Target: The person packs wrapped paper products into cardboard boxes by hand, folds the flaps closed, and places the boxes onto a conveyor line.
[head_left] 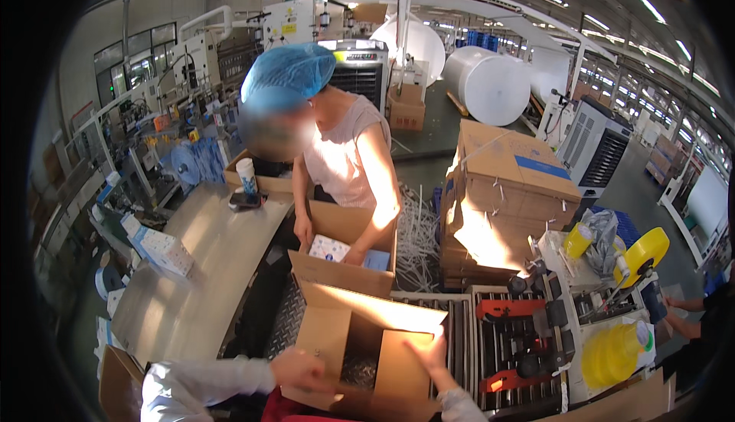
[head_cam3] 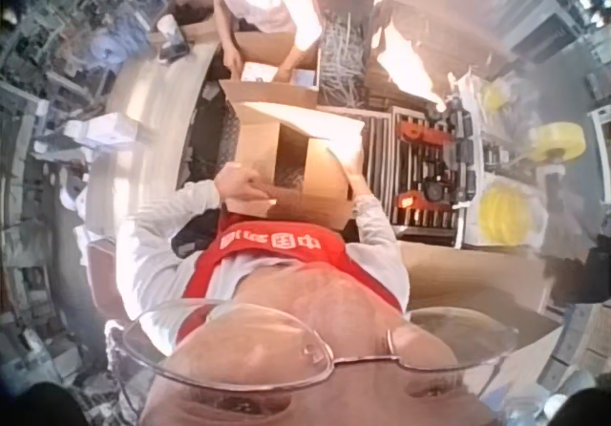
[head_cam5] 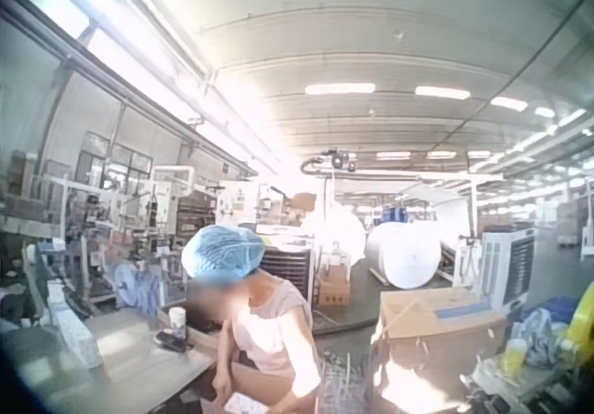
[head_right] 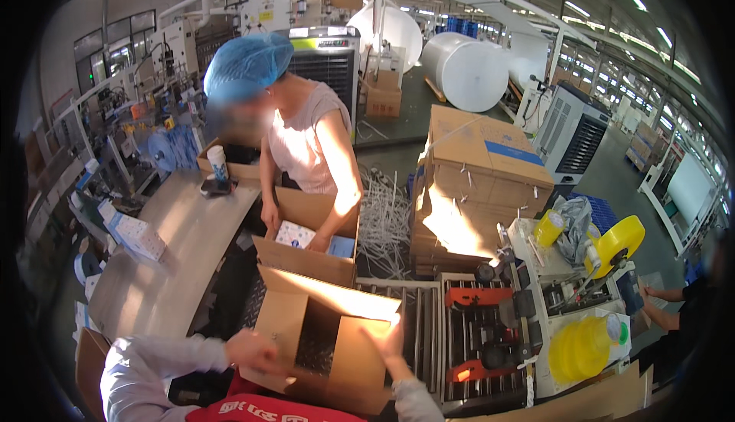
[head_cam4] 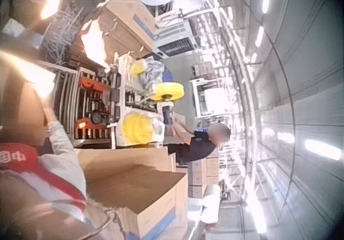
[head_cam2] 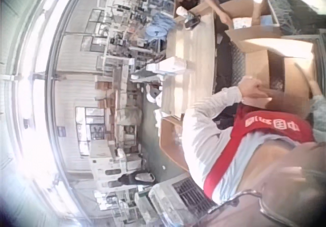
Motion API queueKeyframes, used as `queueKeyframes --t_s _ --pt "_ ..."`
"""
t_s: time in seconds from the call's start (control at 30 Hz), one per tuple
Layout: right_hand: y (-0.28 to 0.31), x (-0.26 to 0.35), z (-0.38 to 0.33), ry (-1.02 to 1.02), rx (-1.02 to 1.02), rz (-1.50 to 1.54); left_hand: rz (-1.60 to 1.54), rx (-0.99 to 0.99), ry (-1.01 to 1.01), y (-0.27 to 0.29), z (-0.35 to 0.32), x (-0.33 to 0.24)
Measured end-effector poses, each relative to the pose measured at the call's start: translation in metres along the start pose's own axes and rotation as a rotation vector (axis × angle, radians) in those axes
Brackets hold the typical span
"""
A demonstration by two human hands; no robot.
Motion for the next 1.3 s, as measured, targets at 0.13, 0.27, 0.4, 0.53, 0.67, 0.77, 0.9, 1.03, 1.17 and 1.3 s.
queueKeyframes --t_s 0.13,0.27,0.4,0.53,0.67,0.77,0.9,1.03,1.17,1.3 --pt "0.018 0.005 0.019 -0.064 0.032 0.736 -0.051 -0.578 -0.191 -0.061 0.044 0.028" --pt "0.044 0.076 -0.030 0.500 0.333 0.152 0.094 -0.851 -0.560 -0.078 0.024 0.035" --pt "0.019 0.103 -0.030 0.400 0.402 0.132 -0.175 -0.770 -0.198 -0.059 0.045 0.076" --pt "-0.068 0.032 -0.075 -0.259 0.094 0.568 -0.129 -0.613 -0.144 -0.033 0.016 0.188" --pt "-0.156 -0.086 -0.179 -1.150 -0.004 0.886 -0.326 -0.600 -0.098 -0.048 0.007 0.290" --pt "-0.133 -0.055 -0.175 -1.047 0.179 0.603 -0.565 -0.644 0.031 -0.088 0.003 0.332" --pt "0.019 0.126 -0.084 -0.601 0.057 0.253 -1.339 -0.233 0.236 -0.108 0.008 0.309" --pt "0.060 0.217 -0.048 -0.549 0.398 0.405 -1.848 0.516 0.087 -0.108 0.037 0.289" --pt "-0.067 0.284 -0.043 -0.288 1.006 0.321 -1.370 0.477 0.209 -0.165 0.063 0.313" --pt "-0.285 0.224 -0.131 -0.069 1.189 0.301 -1.503 0.271 0.110 -0.082 0.038 0.214"
Point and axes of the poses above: each hand's wrist, its own z-axis towards the middle knuckle, its own y-axis out of the back of the hand, x = y × z, the point moved 3 cm from there along z, towards the middle knuckle, and after that the axes turned 15 degrees about y, right-handed, at the moved point
